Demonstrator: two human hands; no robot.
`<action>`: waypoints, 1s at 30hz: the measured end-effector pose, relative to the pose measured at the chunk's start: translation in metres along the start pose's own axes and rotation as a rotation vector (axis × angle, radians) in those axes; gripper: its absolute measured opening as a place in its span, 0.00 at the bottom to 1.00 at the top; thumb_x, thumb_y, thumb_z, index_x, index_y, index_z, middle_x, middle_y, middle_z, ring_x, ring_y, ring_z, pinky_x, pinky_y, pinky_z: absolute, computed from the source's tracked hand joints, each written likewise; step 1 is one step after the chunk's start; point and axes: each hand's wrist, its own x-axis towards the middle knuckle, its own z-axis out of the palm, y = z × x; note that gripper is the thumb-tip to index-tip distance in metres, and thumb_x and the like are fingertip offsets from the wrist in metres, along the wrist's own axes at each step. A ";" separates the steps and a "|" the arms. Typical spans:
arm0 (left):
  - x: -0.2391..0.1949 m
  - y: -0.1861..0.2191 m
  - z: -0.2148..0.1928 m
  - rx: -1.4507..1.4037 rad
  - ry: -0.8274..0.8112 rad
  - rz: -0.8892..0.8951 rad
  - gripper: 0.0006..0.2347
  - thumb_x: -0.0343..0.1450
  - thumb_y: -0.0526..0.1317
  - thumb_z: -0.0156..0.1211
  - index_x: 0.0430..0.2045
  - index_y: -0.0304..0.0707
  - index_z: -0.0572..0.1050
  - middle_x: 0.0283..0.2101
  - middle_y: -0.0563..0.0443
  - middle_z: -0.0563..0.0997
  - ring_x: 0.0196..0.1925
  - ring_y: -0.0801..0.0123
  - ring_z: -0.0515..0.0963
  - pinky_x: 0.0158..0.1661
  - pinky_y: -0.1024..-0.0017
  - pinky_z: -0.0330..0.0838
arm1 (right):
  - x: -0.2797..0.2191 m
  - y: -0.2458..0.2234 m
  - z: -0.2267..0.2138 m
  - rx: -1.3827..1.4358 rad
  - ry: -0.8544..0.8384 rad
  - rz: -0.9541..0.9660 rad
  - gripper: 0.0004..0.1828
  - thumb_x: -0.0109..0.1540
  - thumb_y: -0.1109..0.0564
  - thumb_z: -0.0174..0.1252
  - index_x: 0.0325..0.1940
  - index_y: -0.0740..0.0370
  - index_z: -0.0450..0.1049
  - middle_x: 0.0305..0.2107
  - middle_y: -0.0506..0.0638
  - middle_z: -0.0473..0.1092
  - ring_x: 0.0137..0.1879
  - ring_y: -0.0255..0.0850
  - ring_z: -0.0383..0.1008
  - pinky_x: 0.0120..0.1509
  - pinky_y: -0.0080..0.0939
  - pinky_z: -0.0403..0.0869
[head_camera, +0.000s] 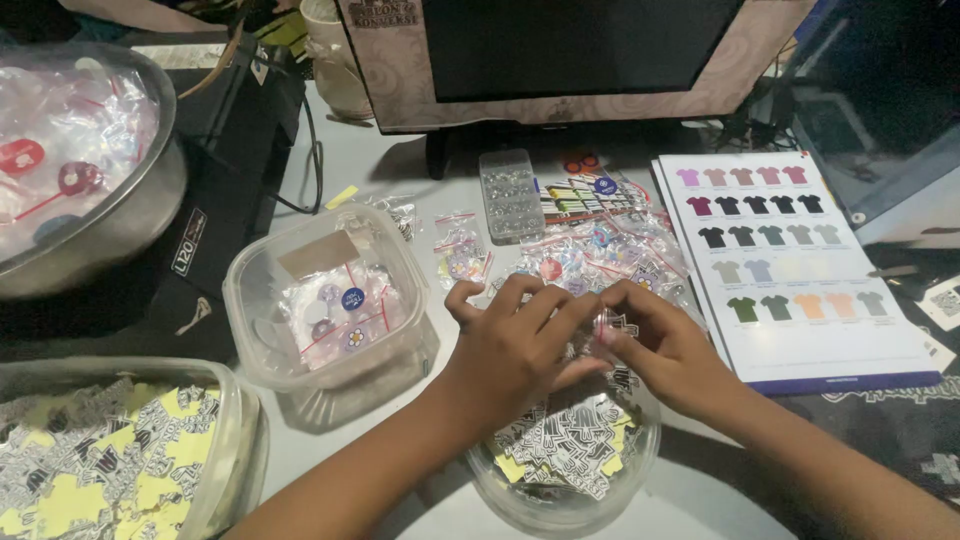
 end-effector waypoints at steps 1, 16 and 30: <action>0.000 -0.001 0.000 0.001 0.000 -0.001 0.21 0.69 0.56 0.62 0.51 0.47 0.75 0.38 0.56 0.78 0.46 0.63 0.75 0.48 0.45 0.51 | 0.002 -0.002 -0.001 0.001 -0.001 0.000 0.10 0.61 0.66 0.61 0.46 0.70 0.76 0.30 0.58 0.76 0.38 0.42 0.74 0.43 0.45 0.77; 0.003 -0.002 0.000 -0.190 -0.068 -0.054 0.20 0.72 0.54 0.61 0.53 0.42 0.73 0.39 0.53 0.79 0.41 0.64 0.77 0.48 0.50 0.52 | 0.006 0.001 0.000 -0.014 0.215 -0.007 0.09 0.55 0.71 0.67 0.36 0.73 0.74 0.27 0.55 0.71 0.40 0.41 0.72 0.52 0.45 0.75; 0.004 -0.010 -0.002 -0.537 -0.170 -0.163 0.16 0.75 0.32 0.55 0.59 0.38 0.69 0.42 0.46 0.83 0.46 0.59 0.82 0.53 0.56 0.56 | 0.011 0.002 -0.004 -0.059 0.166 0.062 0.10 0.52 0.67 0.72 0.32 0.68 0.77 0.25 0.53 0.72 0.38 0.39 0.72 0.50 0.42 0.75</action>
